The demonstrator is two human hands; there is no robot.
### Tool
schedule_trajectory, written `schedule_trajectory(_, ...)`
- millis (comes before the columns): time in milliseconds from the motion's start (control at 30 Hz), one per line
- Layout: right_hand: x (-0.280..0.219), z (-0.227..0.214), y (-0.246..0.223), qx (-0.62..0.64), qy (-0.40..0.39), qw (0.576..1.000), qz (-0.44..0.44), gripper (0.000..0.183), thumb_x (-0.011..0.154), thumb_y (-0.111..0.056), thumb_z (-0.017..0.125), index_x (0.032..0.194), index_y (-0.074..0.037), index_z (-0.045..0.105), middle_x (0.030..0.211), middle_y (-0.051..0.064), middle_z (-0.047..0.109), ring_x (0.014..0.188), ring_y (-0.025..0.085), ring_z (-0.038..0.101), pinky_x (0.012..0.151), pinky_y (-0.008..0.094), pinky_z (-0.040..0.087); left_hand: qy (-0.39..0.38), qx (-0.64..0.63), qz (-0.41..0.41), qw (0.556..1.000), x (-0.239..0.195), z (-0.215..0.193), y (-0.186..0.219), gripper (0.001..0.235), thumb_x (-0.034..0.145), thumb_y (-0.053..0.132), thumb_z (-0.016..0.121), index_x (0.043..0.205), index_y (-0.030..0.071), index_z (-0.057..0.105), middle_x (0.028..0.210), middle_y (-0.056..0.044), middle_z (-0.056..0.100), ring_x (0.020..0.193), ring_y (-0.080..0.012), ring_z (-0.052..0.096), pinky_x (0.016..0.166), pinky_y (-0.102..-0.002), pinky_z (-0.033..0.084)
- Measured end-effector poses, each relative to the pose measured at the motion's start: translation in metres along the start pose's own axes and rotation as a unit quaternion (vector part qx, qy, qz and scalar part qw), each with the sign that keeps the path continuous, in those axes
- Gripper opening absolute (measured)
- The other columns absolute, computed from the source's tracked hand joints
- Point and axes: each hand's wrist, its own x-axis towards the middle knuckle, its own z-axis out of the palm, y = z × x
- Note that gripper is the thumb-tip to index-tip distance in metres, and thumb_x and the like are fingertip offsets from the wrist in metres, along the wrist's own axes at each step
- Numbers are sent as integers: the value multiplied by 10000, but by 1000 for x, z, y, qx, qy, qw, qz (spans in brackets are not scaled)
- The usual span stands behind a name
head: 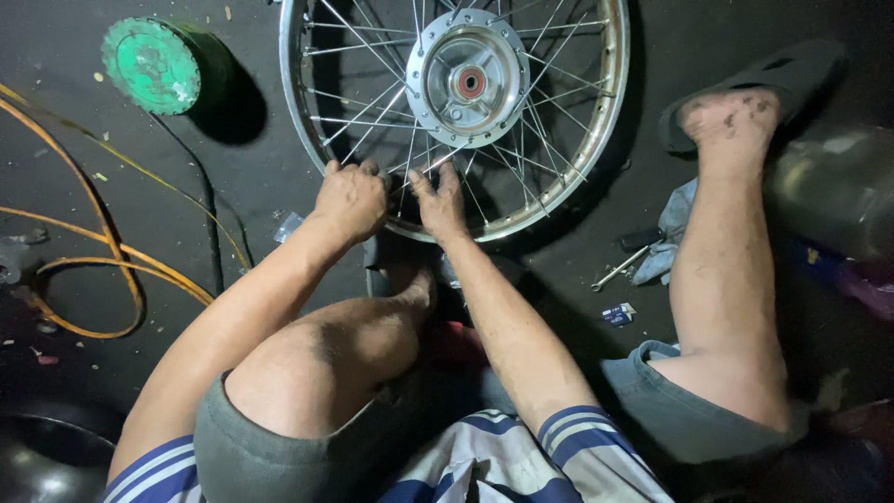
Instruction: The person sits on the floor and laces a motorcycle wheel by inserting spokes into the rim and hub. They use their hands to tighten the spoke nipples and adjust the tension of the spokes throughout the process.
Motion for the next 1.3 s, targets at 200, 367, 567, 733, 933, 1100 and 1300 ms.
schedule_trajectory(200, 0, 9, 1, 4, -1, 1000, 1, 278, 939, -302, 780, 996, -77, 627, 915, 131, 675, 973, 296, 685, 902, 434, 521, -12, 1, -49, 999, -7, -44, 20, 179, 875, 216, 638, 785, 162, 783, 714, -37, 757, 682, -260, 708, 759, -456, 334)
schedule_trajectory(367, -3, 6, -3, 11, 4, 1000, 2, 289, 928, -312, 795, 987, -82, 631, 901, 132, 672, 943, 285, 690, 864, 425, 538, -10, 30, -35, 999, -5, -26, 12, 170, 872, 249, 620, 911, 164, 762, 886, -31, 747, 738, -248, 704, 743, -435, 338)
schedule_trajectory(567, 0, 11, 2, 38, -7, 999, 15, 277, 933, -292, 789, 981, -70, 631, 885, 124, 663, 902, 257, 688, 828, 408, 564, 1, 29, -47, 998, -11, -26, 19, 194, 896, 231, 595, 912, 162, 776, 943, -40, 714, 760, -250, 690, 764, -442, 338)
schedule_trajectory(733, -1, 10, -6, 37, -4, 999, 20, 286, 916, -299, 812, 982, -86, 634, 921, 106, 664, 958, 242, 676, 863, 421, 547, 39, 16, -45, 998, -9, -19, 13, 170, 872, 224, 620, 896, 171, 779, 839, -39, 719, 717, -258, 671, 730, -429, 318)
schedule_trajectory(933, 6, 4, 9, 77, -16, 995, 58, 280, 917, -321, 805, 974, -108, 632, 880, 41, 645, 848, 161, 664, 751, 368, 593, 59, 19, -56, 996, -11, -12, 15, 189, 871, 206, 606, 909, 187, 790, 1016, -51, 677, 766, -247, 664, 766, -440, 329)
schedule_trajectory(1100, 5, -19, -14, -93, -221, 968, 78, 436, 922, -238, 784, 1275, -37, 626, 1068, 300, 655, 938, 462, 712, 755, 564, 617, 206, -42, 1, 978, -56, -28, 1, 106, 814, 104, 670, 912, 134, 642, 1037, -70, 541, 1037, -305, 577, 968, -506, 361)
schedule_trajectory(1300, 8, -28, -56, -23, -246, 961, 125, 316, 939, 7, 659, 1246, -48, 607, 980, 236, 639, 749, 411, 752, 609, 449, 670, 45, -617, -313, 721, -81, -23, 22, 435, 982, 438, 739, 956, 11, 657, 811, -159, 710, 805, -277, 721, 642, -376, 533)
